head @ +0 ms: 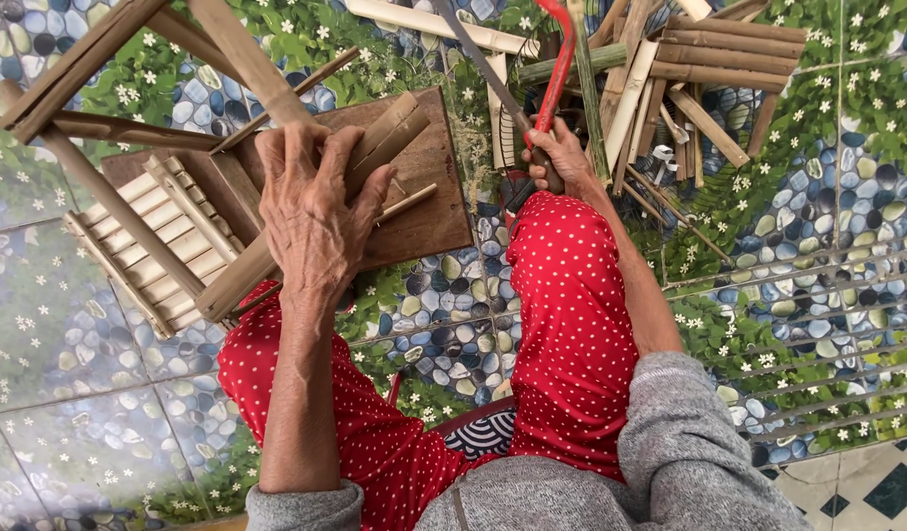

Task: The person uses a saw to cut small bamboo or wooden poles while constructing a miniature chair.

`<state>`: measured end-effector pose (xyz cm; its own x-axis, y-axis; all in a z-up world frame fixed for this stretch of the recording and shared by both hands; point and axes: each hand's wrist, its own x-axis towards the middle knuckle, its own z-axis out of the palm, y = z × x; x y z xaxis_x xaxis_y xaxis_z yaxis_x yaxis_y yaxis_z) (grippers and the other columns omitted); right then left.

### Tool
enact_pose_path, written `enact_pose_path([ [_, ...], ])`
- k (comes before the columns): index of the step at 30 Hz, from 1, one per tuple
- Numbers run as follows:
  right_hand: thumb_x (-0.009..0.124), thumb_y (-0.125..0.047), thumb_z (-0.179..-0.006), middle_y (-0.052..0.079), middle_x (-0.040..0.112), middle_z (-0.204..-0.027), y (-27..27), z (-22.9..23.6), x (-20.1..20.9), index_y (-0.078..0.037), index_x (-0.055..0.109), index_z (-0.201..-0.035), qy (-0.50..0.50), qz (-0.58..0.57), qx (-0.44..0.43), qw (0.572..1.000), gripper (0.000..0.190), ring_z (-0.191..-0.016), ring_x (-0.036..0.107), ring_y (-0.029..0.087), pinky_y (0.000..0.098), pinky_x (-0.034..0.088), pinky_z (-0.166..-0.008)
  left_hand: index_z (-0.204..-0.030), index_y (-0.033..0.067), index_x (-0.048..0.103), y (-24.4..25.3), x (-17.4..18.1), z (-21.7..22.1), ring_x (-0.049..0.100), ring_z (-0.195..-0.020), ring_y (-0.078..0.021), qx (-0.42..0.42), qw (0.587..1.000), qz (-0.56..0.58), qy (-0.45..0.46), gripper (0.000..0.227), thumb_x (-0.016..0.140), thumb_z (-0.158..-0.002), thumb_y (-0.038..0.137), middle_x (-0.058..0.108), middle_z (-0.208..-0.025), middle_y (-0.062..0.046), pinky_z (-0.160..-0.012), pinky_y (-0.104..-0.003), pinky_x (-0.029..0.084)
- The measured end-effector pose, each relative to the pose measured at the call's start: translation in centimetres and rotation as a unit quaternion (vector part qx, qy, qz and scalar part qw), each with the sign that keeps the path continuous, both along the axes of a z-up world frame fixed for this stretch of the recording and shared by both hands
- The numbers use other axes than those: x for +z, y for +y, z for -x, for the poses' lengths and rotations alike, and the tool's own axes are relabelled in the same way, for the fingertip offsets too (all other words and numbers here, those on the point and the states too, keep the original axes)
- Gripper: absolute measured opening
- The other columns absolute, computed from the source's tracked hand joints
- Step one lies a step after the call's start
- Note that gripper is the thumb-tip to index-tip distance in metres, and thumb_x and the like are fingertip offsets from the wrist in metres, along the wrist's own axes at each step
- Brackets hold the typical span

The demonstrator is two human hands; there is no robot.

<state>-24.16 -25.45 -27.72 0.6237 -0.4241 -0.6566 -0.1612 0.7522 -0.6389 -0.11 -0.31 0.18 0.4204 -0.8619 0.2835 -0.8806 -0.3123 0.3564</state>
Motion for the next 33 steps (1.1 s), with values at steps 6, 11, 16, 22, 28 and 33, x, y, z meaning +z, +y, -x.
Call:
enact_pose_path([
  [6,0.061,-0.015,-0.105,0.005,0.059,-0.077,-0.3,-0.5,8.3,-0.016,0.038,-0.138,-0.015,0.183,-0.031,0.982,0.040,-0.043,0.048,0.009,0.0228,0.034,-0.029,-0.114,0.0083,0.066,-0.3,-1.0,-0.2,0.046,-0.102,-0.0343,-0.007,1.000,0.024,-0.007,0.031,0.081,-0.099,0.031,0.047,-0.111,-0.012,-0.078,-0.048,0.051],
  [11,0.060,-0.007,-0.111,0.008,0.063,-0.086,-1.3,1.2,14.9,-0.023,0.033,-0.156,-0.084,0.287,-0.070,0.952,0.056,-0.045,0.051,0.013,0.0225,0.041,-0.032,-0.115,0.0079,0.067,-0.5,-3.2,-0.7,0.045,-0.107,-0.0304,0.000,0.999,0.019,-0.040,0.035,0.078,-0.099,0.037,0.048,-0.111,-0.010,-0.075,-0.042,0.055],
  [16,0.058,-0.001,-0.121,0.017,0.065,-0.102,-0.2,2.0,20.1,-0.035,0.010,-0.170,-0.145,0.435,-0.080,0.885,0.076,-0.057,0.059,0.021,0.0307,0.058,-0.046,-0.111,0.0037,0.063,-0.8,-2.4,-0.5,0.045,-0.105,-0.0327,-0.019,0.998,0.052,-0.017,0.034,0.076,-0.098,0.032,0.048,-0.109,-0.014,-0.082,-0.045,0.051],
  [22,0.058,-0.040,-0.110,0.008,0.063,-0.085,7.0,-3.1,27.8,-0.015,0.042,-0.139,-0.131,0.399,-0.147,0.896,0.042,-0.050,0.057,0.012,0.0237,0.048,-0.035,-0.109,0.0090,0.067,-1.8,-3.4,-0.2,0.048,-0.103,-0.0292,0.026,0.998,0.060,0.007,0.030,0.077,-0.095,0.033,0.042,-0.102,-0.004,-0.073,-0.042,0.055],
  [28,0.050,-0.019,-0.111,0.009,0.055,-0.069,9.3,-2.6,23.7,-0.011,0.031,-0.147,-0.141,0.452,-0.107,0.874,0.041,-0.039,0.052,0.014,0.0252,0.046,-0.026,-0.108,0.0107,0.067,-1.9,-4.1,-0.8,0.047,-0.107,-0.0291,0.006,0.999,0.041,0.018,0.030,0.077,-0.093,0.034,0.044,-0.101,-0.005,-0.079,-0.042,0.054],
  [33,0.053,-0.013,-0.110,0.013,0.056,-0.064,8.8,-2.5,22.1,-0.009,0.032,-0.145,-0.137,0.488,-0.097,0.856,0.041,-0.036,0.052,0.018,0.0260,0.046,-0.025,-0.108,0.0094,0.068,-2.3,-4.1,-0.7,0.048,-0.107,-0.0311,0.011,0.999,0.040,0.032,0.032,0.079,-0.091,0.034,0.046,-0.102,-0.006,-0.079,-0.045,0.056],
])
